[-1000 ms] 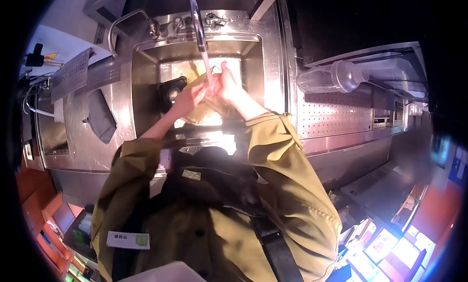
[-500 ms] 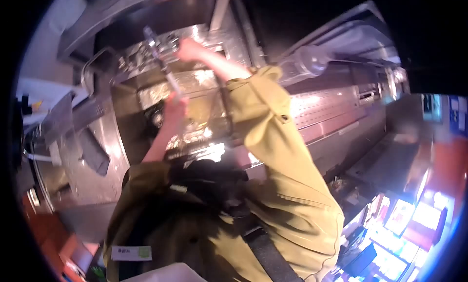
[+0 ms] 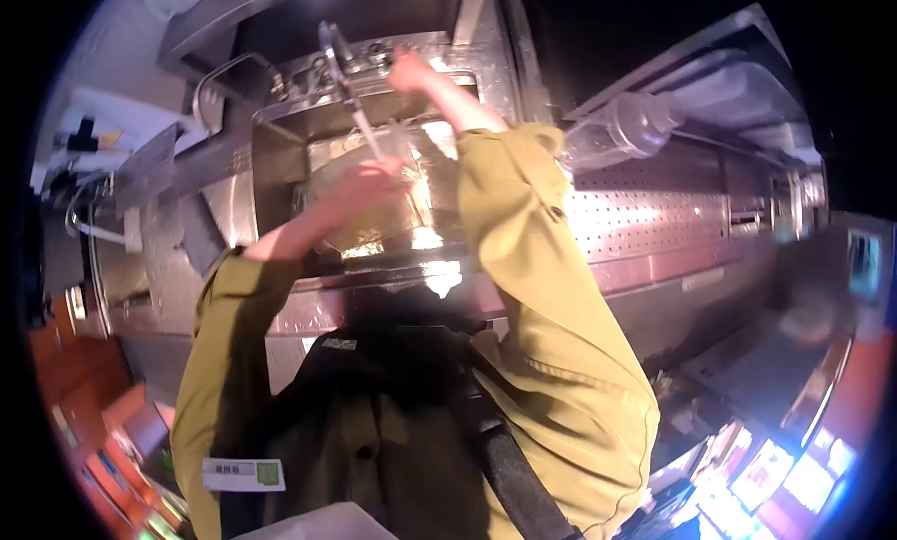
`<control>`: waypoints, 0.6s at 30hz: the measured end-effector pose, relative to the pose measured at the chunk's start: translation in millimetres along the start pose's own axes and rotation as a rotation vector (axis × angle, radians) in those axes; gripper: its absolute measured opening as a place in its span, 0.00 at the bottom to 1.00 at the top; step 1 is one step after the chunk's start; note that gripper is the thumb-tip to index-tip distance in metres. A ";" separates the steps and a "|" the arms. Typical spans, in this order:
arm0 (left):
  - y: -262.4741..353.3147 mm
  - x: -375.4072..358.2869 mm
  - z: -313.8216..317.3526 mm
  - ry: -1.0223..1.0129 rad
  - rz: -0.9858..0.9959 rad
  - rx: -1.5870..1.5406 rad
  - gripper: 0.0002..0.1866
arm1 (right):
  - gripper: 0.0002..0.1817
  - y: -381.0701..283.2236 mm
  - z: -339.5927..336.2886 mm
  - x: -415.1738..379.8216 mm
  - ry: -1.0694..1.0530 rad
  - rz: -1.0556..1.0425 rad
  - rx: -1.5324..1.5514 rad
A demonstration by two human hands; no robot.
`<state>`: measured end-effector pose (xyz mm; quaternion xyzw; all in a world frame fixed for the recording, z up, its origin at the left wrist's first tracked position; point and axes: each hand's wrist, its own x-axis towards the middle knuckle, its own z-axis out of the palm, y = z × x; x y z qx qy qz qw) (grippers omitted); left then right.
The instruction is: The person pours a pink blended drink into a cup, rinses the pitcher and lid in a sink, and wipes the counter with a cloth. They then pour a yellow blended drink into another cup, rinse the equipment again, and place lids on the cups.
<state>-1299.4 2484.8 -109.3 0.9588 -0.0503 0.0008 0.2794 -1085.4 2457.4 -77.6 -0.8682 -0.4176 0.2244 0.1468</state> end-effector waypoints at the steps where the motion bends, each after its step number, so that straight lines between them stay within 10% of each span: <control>1: 7.4 1.5 16.8 -0.019 0.069 0.035 0.11 | 0.30 10.7 2.9 -1.7 0.069 -0.054 0.065; 6: 46.8 2.7 63.3 -0.601 -0.184 0.525 0.08 | 0.26 22.8 -1.8 -23.5 -0.008 -0.082 0.097; 9: 69.2 0.8 46.7 -0.526 -0.254 0.891 0.10 | 0.23 43.2 9.8 -21.4 -0.210 -0.138 0.076; 11: 24.8 -5.4 66.9 -0.518 -0.312 0.557 0.09 | 0.23 64.4 26.8 -9.2 -0.272 -0.312 -0.110; 12: 34.2 -5.8 30.5 -0.601 -0.188 0.546 0.08 | 0.23 67.3 27.2 -6.2 -0.252 -0.426 -0.270; 13: 46.7 -5.7 -10.3 -0.677 -0.061 0.527 0.08 | 0.25 20.2 -9.5 -47.6 -0.256 0.098 0.053; 18: 116.3 -5.1 -182.7 -0.630 -0.442 0.526 0.17 | 0.25 21.3 -11.5 -11.6 0.030 -0.005 0.132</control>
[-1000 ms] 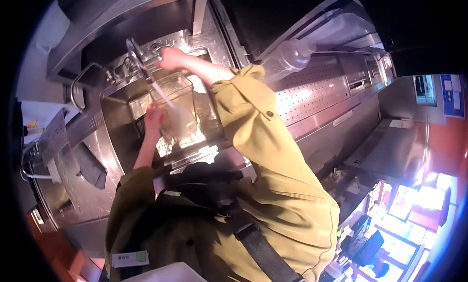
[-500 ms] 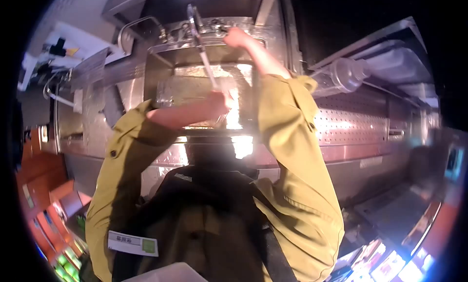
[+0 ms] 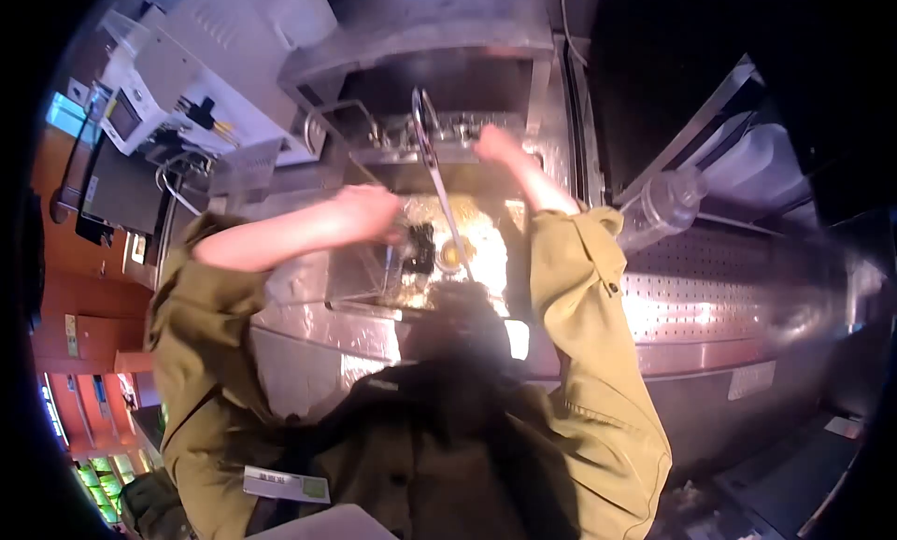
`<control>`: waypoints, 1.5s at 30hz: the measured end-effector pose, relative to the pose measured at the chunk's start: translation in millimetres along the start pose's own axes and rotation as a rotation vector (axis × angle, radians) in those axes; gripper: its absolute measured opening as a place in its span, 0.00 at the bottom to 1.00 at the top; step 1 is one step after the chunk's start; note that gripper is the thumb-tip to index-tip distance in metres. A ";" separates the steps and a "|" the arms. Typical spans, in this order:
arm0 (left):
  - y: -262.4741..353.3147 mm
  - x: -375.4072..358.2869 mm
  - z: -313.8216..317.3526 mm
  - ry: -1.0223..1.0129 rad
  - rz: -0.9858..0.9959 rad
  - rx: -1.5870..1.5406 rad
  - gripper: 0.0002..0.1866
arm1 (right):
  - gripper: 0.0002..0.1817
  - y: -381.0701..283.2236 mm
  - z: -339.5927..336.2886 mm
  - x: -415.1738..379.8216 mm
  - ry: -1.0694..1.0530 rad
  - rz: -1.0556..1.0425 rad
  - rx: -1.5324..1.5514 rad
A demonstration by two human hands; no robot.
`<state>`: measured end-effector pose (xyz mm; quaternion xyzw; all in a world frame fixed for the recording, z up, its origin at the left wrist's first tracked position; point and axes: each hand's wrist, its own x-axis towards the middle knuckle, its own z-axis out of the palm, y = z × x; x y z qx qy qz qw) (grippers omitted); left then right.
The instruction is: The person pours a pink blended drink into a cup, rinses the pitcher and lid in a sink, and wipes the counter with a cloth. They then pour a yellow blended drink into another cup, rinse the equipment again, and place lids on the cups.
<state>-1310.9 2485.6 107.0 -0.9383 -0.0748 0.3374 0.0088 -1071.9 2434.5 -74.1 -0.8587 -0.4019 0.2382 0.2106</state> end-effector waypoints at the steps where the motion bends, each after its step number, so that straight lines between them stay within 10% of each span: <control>1: -16.9 -22.0 -25.7 0.035 -0.126 -0.042 0.23 | 0.24 -4.0 -4.4 1.4 -0.007 -0.027 0.007; 9: -143.0 -170.1 -179.3 1.060 -0.189 -0.986 0.22 | 0.15 30.1 33.1 24.2 0.069 -0.208 0.270; 15: -176.3 -39.1 -221.9 1.666 0.169 -1.272 0.16 | 0.07 44.3 49.7 1.2 -0.105 0.261 0.620; 17: -201.9 41.2 -215.1 1.817 0.177 -1.165 0.17 | 0.07 89.9 93.3 7.4 -0.189 -0.134 0.257; 20: -205.4 128.4 -117.3 1.779 0.009 -1.055 0.16 | 0.07 89.2 120.9 -44.5 -0.627 0.084 0.176; 26: -128.9 128.8 88.5 1.291 -0.116 -1.102 0.16 | 0.14 75.5 221.9 -88.5 -0.556 0.047 -0.065; 35: -66.5 52.9 183.8 0.527 -0.210 -1.357 0.17 | 0.19 97.3 313.9 -124.3 -0.463 0.000 -0.225; 42: -55.1 43.8 166.0 0.439 -0.120 -1.347 0.18 | 0.17 74.0 293.5 -128.8 -0.163 -0.086 0.105; 44: -16.4 104.4 283.3 0.650 -0.173 -0.848 0.26 | 0.18 53.1 276.2 -129.3 -0.194 -0.058 0.215; 45: 0.4 125.0 289.1 0.635 -0.122 -1.174 0.27 | 0.19 48.4 271.6 -129.3 -0.193 -0.033 0.248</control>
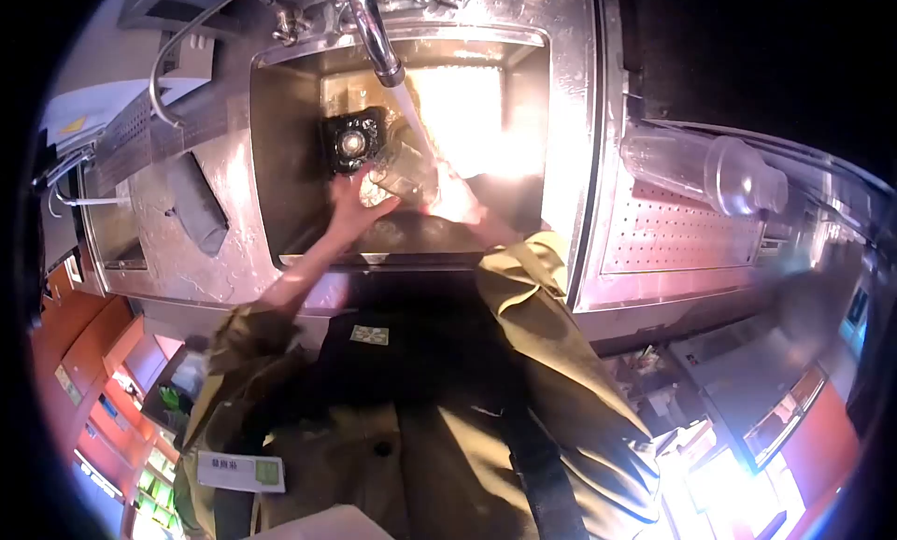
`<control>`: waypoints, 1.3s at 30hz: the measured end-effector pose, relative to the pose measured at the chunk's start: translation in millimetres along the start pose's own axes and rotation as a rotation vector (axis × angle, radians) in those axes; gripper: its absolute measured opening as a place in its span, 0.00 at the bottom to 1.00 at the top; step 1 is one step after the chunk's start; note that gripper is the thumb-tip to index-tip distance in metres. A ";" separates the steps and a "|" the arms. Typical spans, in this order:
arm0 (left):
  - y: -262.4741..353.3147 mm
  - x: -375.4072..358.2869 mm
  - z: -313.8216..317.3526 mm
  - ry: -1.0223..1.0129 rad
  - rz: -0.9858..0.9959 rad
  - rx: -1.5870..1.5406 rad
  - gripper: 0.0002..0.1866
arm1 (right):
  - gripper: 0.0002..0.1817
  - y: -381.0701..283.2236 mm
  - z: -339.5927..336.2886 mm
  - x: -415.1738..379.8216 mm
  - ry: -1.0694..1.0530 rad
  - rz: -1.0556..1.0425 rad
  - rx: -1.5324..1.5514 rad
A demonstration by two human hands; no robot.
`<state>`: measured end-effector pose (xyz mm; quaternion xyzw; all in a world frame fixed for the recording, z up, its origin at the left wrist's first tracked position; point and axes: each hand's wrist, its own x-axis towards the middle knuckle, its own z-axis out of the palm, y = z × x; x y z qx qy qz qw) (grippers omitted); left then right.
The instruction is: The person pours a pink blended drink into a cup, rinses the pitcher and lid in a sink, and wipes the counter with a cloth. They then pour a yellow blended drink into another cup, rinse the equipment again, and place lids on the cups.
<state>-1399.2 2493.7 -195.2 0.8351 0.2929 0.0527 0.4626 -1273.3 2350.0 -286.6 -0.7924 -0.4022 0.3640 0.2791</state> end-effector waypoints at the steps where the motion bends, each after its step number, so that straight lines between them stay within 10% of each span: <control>1: -5.1 9.5 19.2 -0.038 -0.060 -0.315 0.27 | 0.19 -5.4 -2.2 -2.5 0.018 0.020 0.033; 10: 15.2 56.8 57.5 -0.025 0.350 0.277 0.12 | 0.24 23.5 -122.8 -14.0 -0.050 0.247 -0.303; 11: 30.3 54.8 54.0 -0.155 0.102 0.125 0.11 | 0.24 26.3 -134.5 -6.8 -0.046 0.248 -0.277; 17: 27.0 64.0 49.0 -0.018 0.454 0.252 0.15 | 0.25 -57.5 -158.7 -13.5 0.134 0.463 0.401; 19: 33.8 55.3 48.6 -0.156 0.292 -0.074 0.18 | 0.25 -45.6 -144.0 -9.5 0.092 0.553 0.604; 21: 38.3 64.7 26.8 -0.141 0.300 0.387 0.19 | 0.24 -49.6 -144.6 -18.9 0.047 0.581 0.596; 27: 52.4 71.8 15.7 -0.096 0.154 0.456 0.22 | 0.22 -54.3 -131.8 -32.6 0.081 0.656 0.784; 31: 66.0 55.4 12.9 -0.059 0.394 0.288 0.22 | 0.29 -50.2 -115.9 -39.2 0.059 0.670 1.079; 33: 57.7 63.0 0.5 0.235 0.284 0.173 0.21 | 0.35 -50.2 -117.6 -39.6 0.019 0.727 1.402; 37: 3.6 53.3 -17.8 0.133 -0.417 -0.385 0.26 | 0.48 -48.5 -99.3 -61.7 -0.049 0.851 0.647; 39: -36.2 39.2 3.2 -0.011 -0.627 -0.744 0.28 | 0.47 -57.2 -114.5 -75.0 0.090 0.646 0.915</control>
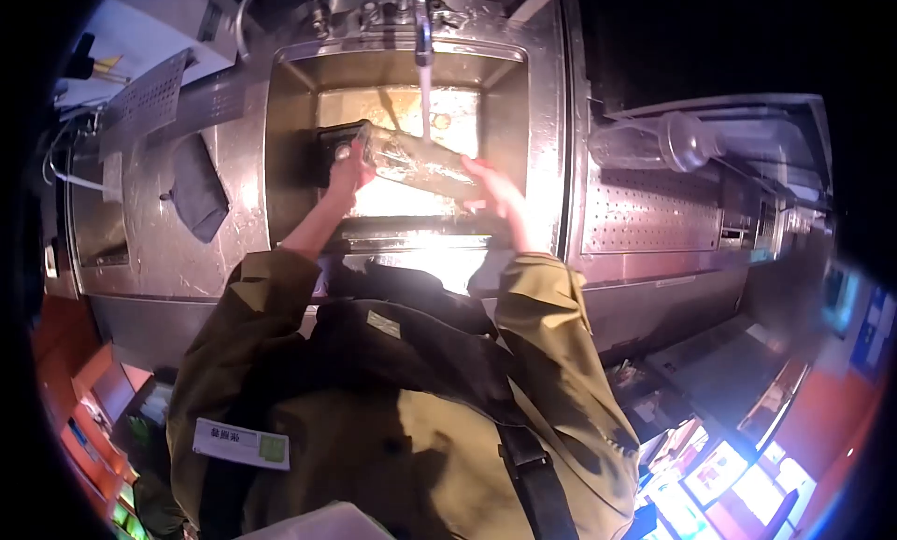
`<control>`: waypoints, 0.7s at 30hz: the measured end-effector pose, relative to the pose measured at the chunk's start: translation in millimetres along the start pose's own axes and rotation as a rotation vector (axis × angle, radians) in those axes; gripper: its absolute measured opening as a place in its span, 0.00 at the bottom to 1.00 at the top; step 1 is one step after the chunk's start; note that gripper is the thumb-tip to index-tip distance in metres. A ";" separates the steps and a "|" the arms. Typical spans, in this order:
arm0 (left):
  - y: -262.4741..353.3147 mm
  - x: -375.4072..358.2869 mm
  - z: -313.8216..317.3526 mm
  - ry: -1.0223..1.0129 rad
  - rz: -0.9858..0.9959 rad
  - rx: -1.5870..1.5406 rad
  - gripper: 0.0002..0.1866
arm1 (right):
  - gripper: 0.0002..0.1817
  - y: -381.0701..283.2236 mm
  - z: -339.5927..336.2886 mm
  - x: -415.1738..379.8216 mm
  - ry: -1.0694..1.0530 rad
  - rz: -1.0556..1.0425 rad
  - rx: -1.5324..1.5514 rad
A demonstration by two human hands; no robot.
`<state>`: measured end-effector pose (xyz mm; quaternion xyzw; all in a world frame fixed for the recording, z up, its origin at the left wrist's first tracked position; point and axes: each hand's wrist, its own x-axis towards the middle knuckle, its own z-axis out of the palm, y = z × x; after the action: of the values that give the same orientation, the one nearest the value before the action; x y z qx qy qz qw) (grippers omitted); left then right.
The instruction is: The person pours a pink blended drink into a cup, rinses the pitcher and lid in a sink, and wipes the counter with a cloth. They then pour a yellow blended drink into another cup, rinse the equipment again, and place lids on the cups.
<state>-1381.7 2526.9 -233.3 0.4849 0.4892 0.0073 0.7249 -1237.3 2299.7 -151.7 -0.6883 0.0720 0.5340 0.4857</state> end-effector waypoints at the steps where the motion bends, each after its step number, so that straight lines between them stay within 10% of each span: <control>1: -34.9 14.0 -0.9 -0.119 -0.123 -0.200 0.32 | 0.44 -36.1 9.6 -38.4 0.025 0.068 -0.063; 5: -50.8 -1.6 -0.7 -0.603 -0.503 -0.008 0.45 | 0.42 -39.1 9.0 -39.9 0.485 -0.449 -0.626; 7: -131.7 64.1 4.2 -0.085 0.289 0.579 0.33 | 0.40 -85.4 33.5 -103.4 0.558 -0.770 -0.999; 10: -116.6 82.5 -46.3 0.090 1.031 1.342 0.15 | 0.38 -172.7 36.7 -178.5 0.699 -1.028 -1.047; 14: -190.9 172.1 -84.3 0.298 0.633 1.914 0.12 | 0.35 -298.0 17.7 -251.4 0.785 -1.224 -0.568; 17: -182.9 187.8 -108.8 -0.159 0.377 2.064 0.16 | 0.32 -385.2 8.5 -249.5 0.910 -1.324 -0.606; 21: -153.6 172.4 -98.9 -0.156 0.530 1.932 0.11 | 0.28 -456.3 11.6 -201.0 1.051 -1.242 -0.844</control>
<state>-1433.9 2598.0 -468.5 0.9577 0.1130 -0.2635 0.0256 -1047.3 2460.2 280.6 -0.8781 -0.3001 -0.2230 0.2984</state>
